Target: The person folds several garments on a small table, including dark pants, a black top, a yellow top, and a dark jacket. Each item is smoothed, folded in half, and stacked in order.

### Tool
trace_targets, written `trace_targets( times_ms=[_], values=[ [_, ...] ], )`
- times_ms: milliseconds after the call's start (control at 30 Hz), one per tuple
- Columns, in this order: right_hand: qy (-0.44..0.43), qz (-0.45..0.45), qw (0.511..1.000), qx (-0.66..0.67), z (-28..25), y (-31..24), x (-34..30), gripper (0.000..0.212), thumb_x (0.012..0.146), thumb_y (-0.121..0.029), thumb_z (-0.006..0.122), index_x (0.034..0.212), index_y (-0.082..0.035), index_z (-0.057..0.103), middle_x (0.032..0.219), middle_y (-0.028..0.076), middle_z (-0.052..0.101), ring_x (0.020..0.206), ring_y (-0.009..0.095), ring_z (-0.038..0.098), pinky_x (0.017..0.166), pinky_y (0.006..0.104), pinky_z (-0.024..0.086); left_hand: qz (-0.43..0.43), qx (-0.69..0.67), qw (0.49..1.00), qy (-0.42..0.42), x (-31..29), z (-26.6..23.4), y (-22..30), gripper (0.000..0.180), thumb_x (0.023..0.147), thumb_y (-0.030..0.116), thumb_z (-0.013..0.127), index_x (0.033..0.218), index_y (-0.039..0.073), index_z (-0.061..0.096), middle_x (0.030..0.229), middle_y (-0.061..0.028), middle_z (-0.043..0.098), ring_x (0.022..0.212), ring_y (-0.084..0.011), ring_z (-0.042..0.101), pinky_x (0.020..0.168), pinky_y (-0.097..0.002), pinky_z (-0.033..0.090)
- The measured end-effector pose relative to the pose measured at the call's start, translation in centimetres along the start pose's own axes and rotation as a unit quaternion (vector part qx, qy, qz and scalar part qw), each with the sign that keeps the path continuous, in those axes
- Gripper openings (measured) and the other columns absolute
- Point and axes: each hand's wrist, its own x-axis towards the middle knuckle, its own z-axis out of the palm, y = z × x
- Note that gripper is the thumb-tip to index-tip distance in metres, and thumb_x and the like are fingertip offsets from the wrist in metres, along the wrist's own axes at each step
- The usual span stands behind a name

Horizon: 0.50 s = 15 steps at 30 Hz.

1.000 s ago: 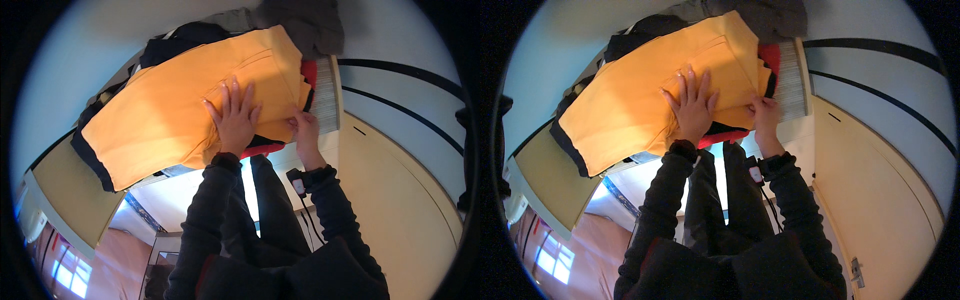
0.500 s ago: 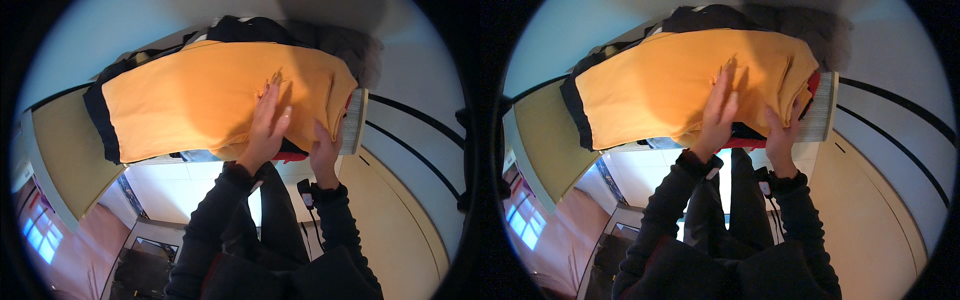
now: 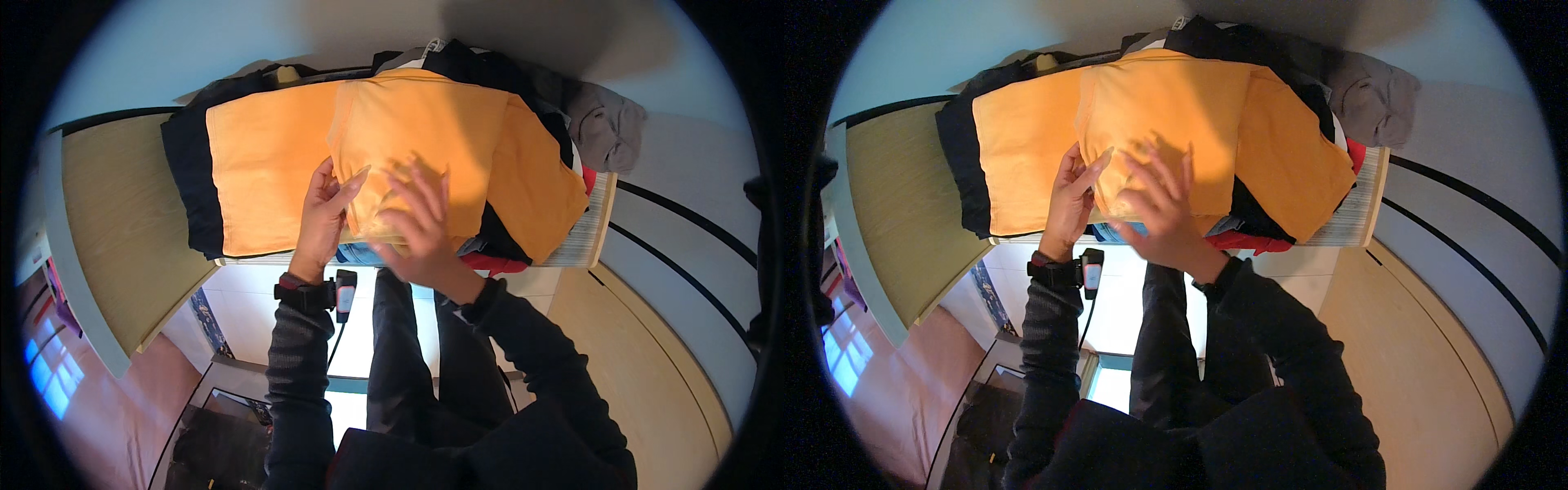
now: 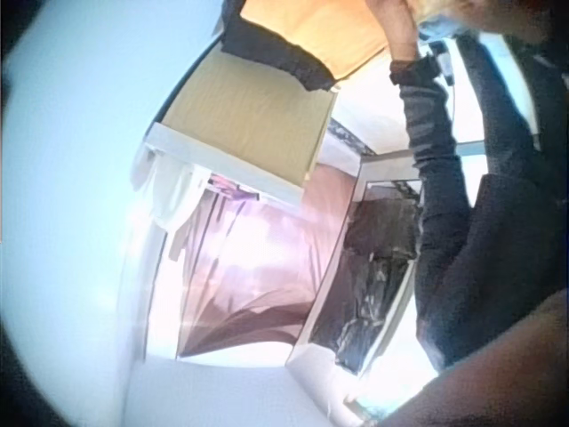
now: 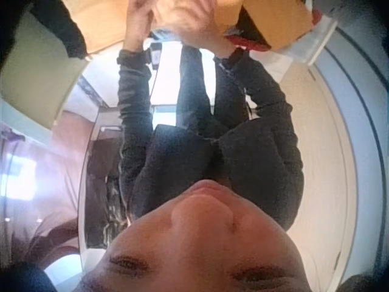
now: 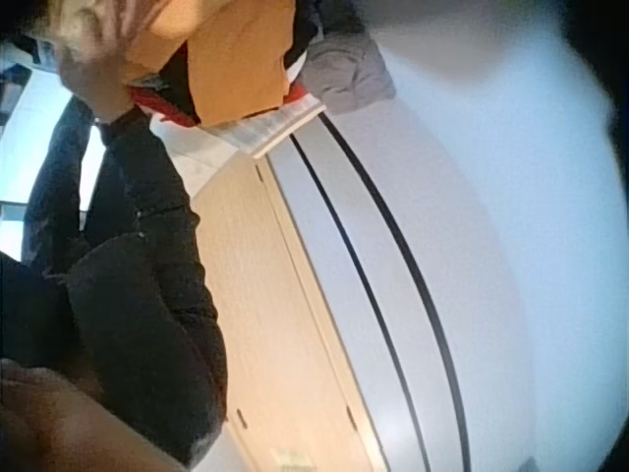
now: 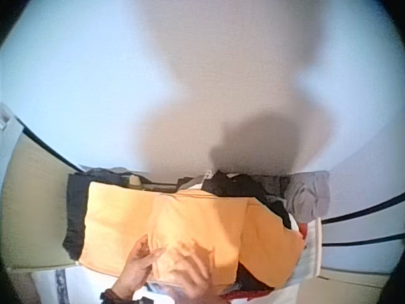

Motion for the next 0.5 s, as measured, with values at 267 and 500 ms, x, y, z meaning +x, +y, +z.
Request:
trace_targets(
  times_ms=[267,500],
  values=[
    [0.065,0.018,0.979,-0.193,-4.1,7.0,5.1,0.047,0.094,-0.027,0.054,0.139,-0.014,0.046,0.153,0.01,0.034,0.144,0.036,0.021,0.113,0.0619,-0.001,0.139,0.038,0.988,0.061,-0.5,1.2,-1.4,0.043,0.093,0.003,0.062,0.132,0.001,0.045,0.102,-0.0054,0.066,0.089,-0.007,0.059,0.075,-0.0183,0.045],
    [0.018,0.02,0.953,-0.302,-3.8,8.8,5.6,0.048,0.099,-0.037,0.044,0.143,-0.018,0.043,0.153,0.011,0.033,0.145,0.037,0.018,0.112,0.0635,-0.004,0.011,0.027,0.991,0.134,2.9,-0.1,-0.3,0.03,0.092,0.026,0.068,0.103,0.001,0.055,0.085,-0.0006,0.059,0.077,-0.0067,0.053,0.072,-0.0191,0.043]
  ],
)
